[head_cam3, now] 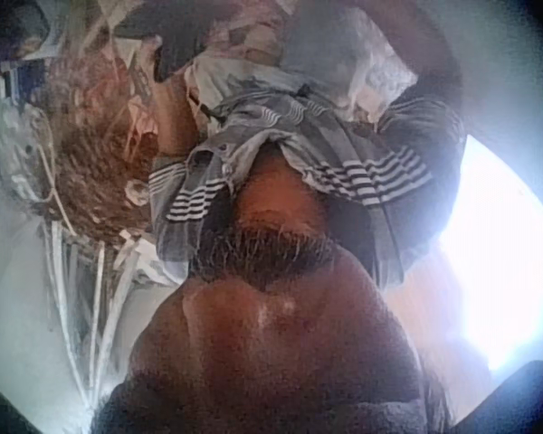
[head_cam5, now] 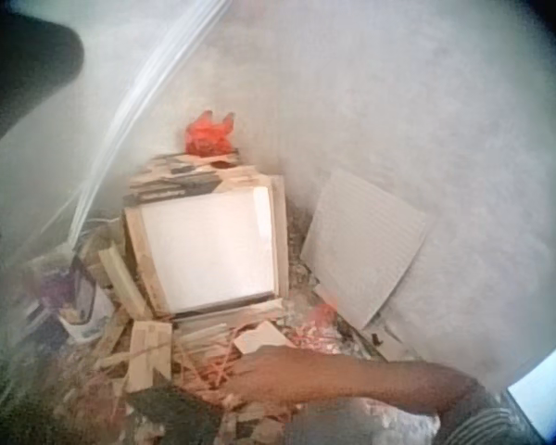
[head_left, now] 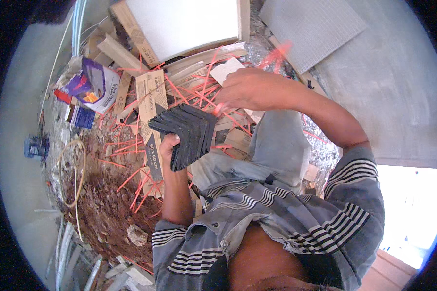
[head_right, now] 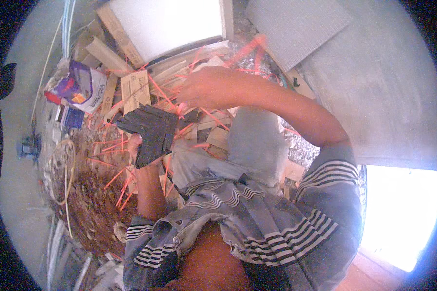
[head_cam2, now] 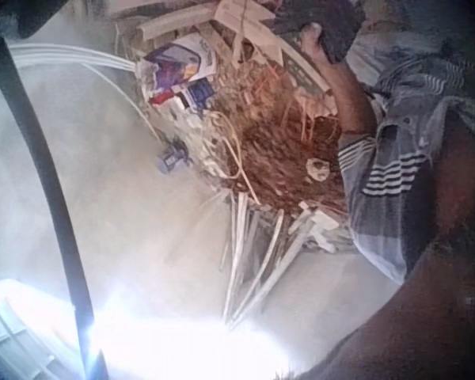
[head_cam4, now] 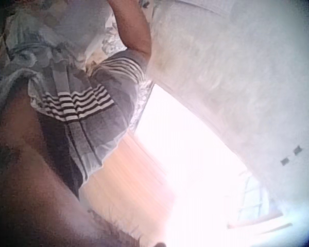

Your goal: The person sits on the floor and repeatedly picks up, inspects, and stacks small black objects. They handle the items one at a time, turning them over and aligning them into a neat pile.

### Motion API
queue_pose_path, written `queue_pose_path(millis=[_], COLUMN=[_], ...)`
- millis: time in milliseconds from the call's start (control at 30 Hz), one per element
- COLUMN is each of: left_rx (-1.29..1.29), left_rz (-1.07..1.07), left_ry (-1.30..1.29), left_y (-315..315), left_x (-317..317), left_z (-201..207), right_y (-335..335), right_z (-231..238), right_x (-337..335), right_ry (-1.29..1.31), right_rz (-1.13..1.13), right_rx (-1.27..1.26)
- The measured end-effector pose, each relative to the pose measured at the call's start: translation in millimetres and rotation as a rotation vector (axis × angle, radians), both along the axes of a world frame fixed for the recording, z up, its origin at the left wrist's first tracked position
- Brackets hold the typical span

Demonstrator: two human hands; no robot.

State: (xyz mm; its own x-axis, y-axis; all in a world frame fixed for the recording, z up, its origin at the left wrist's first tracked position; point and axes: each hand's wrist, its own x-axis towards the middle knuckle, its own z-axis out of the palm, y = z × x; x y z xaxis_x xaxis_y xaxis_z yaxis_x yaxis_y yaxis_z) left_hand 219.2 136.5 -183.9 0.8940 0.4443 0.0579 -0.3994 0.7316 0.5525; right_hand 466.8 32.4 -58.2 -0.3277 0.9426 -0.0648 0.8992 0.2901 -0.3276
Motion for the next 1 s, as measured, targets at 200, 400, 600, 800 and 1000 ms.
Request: queue_pose_path(millis=[200,400,600,800,1000], left_rx=[-0.031,0.010,0.171,0.157,-0.023], left_rz=[0.050,0.130,0.103,0.199,0.338], left_ry=[0.075,0.153,0.161,0.240,0.252], left_y=[-1,5,9,-3,-26], left_x=[-23,-34,-35,-24,-9], left_z=[4,8,13,15,12], right_y=[-7,-15,-18,-21,-42], right_z=[11,16,17,3,-14], right_x=[31,39,37,8,-27], right_ry=[0.271,0.288,0.245,-0.083,0.453], right_rz=[-0.090,-0.024,-0.087,-0.272,-0.477], right_rx=[0.256,0.226,0.154,0.724,0.493])
